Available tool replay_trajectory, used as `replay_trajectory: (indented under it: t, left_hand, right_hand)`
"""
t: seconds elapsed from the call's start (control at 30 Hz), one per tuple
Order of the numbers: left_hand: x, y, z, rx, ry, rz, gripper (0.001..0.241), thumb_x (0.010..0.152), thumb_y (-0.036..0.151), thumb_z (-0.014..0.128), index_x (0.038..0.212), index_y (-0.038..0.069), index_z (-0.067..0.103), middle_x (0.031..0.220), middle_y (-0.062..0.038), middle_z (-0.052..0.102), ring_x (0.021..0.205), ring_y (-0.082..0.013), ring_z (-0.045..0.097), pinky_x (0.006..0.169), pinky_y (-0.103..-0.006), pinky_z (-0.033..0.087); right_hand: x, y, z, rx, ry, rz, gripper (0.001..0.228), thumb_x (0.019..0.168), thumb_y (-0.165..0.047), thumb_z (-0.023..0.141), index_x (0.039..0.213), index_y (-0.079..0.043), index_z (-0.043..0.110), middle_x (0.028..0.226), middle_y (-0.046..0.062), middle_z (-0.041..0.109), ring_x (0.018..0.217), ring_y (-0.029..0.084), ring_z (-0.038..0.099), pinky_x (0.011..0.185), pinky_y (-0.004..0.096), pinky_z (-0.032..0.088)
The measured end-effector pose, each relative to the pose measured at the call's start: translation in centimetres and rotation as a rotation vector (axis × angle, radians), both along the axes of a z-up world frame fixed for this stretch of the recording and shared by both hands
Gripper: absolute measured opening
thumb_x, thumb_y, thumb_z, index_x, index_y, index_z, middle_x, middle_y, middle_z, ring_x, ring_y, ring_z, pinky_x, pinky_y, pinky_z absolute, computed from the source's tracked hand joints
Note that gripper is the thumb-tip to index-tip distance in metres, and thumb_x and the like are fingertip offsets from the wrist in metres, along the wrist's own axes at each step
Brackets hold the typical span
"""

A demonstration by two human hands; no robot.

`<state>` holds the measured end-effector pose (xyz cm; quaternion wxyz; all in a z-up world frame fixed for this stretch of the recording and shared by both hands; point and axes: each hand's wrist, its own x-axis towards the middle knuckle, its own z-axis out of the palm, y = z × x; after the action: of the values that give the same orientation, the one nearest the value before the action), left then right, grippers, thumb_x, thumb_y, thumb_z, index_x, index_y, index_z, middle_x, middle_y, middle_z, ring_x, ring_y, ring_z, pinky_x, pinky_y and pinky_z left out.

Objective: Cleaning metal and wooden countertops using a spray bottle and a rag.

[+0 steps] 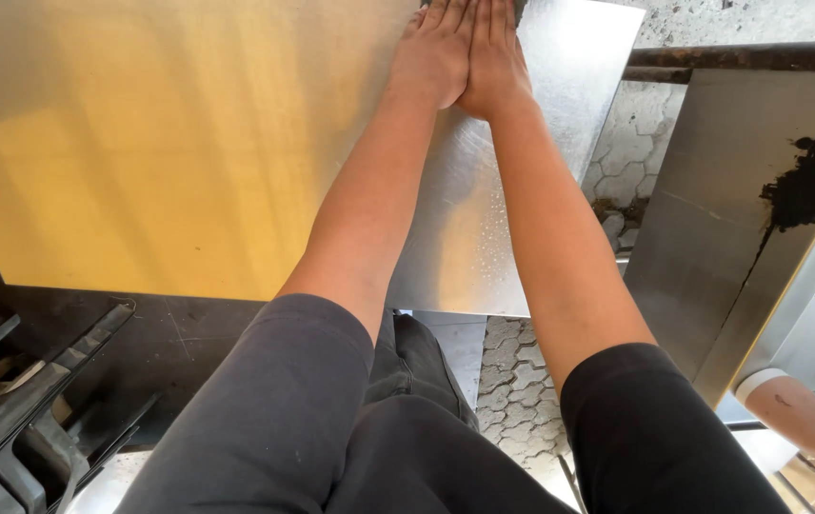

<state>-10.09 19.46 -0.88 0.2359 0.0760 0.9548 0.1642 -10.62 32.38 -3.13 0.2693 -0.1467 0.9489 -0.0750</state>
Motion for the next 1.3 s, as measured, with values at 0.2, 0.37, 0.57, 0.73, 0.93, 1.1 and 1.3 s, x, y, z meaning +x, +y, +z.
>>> replay_trajectory:
  t: [0.2, 0.37, 0.57, 0.73, 0.93, 1.1, 1.3]
  left_hand:
    - [1.8, 1.3, -0.4, -0.042, -0.006, 0.019, 0.058, 0.104, 0.022, 0.039, 0.160, 0.010, 0.030, 0.167, -0.002, 0.025, 0.153, -0.0207, 0.017, 0.124, -0.0433, 0.017]
    - [10.0, 3.2, 1.7, -0.040, -0.123, -0.076, 0.067, 0.104, 0.021, 0.036, 0.165, 0.006, 0.013, 0.171, -0.006, -0.002, 0.156, -0.0241, -0.003, 0.125, -0.0452, 0.017]
    - [26.1, 8.1, 2.4, -0.040, -0.126, -0.103, 0.067, 0.102, 0.016, 0.034, 0.165, 0.008, 0.016, 0.173, -0.007, 0.002, 0.158, -0.0262, 0.000, 0.126, -0.0471, 0.021]
    - [39.2, 12.8, 4.2, -0.049, -0.210, -0.155, 0.071, 0.099, 0.010, 0.034, 0.166, 0.007, 0.010, 0.174, -0.009, -0.003, 0.160, -0.0296, -0.004, 0.128, -0.0499, 0.019]
    - [46.2, 16.5, 4.9, -0.043, -0.293, -0.163, 0.074, 0.096, 0.010, 0.032, 0.166, 0.007, 0.008, 0.174, -0.009, -0.006, 0.159, -0.0300, -0.008, 0.127, -0.0499, 0.019]
    - [46.1, 17.4, 4.5, -0.094, -0.309, -0.194, 0.073, 0.096, 0.010, 0.030, 0.166, 0.007, 0.007, 0.174, -0.009, -0.008, 0.159, -0.0305, -0.010, 0.128, -0.0496, 0.015]
    - [39.2, 18.6, 2.3, -0.113, -0.242, -0.125, 0.073, 0.097, 0.013, 0.033, 0.166, 0.007, 0.007, 0.174, -0.008, -0.006, 0.159, -0.0297, -0.006, 0.126, -0.0469, 0.021]
  right_hand:
    - [1.4, 0.3, 1.9, -0.006, -0.011, 0.055, 0.097, 0.097, -0.030, 0.071, 0.162, 0.007, 0.008, 0.168, 0.026, 0.006, 0.157, 0.036, 0.004, 0.131, 0.043, 0.012]
    - [10.0, 3.2, 1.2, -0.031, -0.031, 0.103, 0.097, 0.097, -0.034, 0.067, 0.161, 0.011, 0.008, 0.166, 0.032, -0.002, 0.153, 0.043, -0.008, 0.129, 0.050, 0.008]
    - [26.0, 9.5, -0.7, -0.060, -0.032, 0.122, 0.117, 0.075, -0.034, 0.076, 0.160, 0.011, 0.009, 0.168, 0.031, 0.004, 0.156, 0.043, -0.002, 0.132, 0.046, 0.005]
    - [39.6, 14.7, 0.1, 0.003, -0.092, 0.196, 0.142, 0.054, -0.037, 0.088, 0.159, 0.014, 0.008, 0.169, 0.031, 0.007, 0.158, 0.042, -0.003, 0.134, 0.043, -0.004]
    - [47.2, 18.3, -0.1, -0.055, -0.222, 0.017, 0.146, 0.057, -0.036, 0.089, 0.165, -0.002, -0.004, 0.171, 0.018, -0.012, 0.159, 0.035, -0.006, 0.132, 0.043, 0.017]
    - [47.3, 19.0, -1.2, -0.036, -0.211, 0.062, 0.148, 0.055, -0.038, 0.091, 0.164, -0.001, -0.002, 0.171, 0.021, -0.007, 0.159, 0.037, -0.006, 0.132, 0.042, 0.013]
    - [39.1, 19.9, -1.6, -0.054, -0.222, 0.037, 0.146, 0.058, -0.033, 0.090, 0.165, -0.002, -0.004, 0.172, 0.017, -0.011, 0.160, 0.035, -0.005, 0.129, 0.045, 0.022]
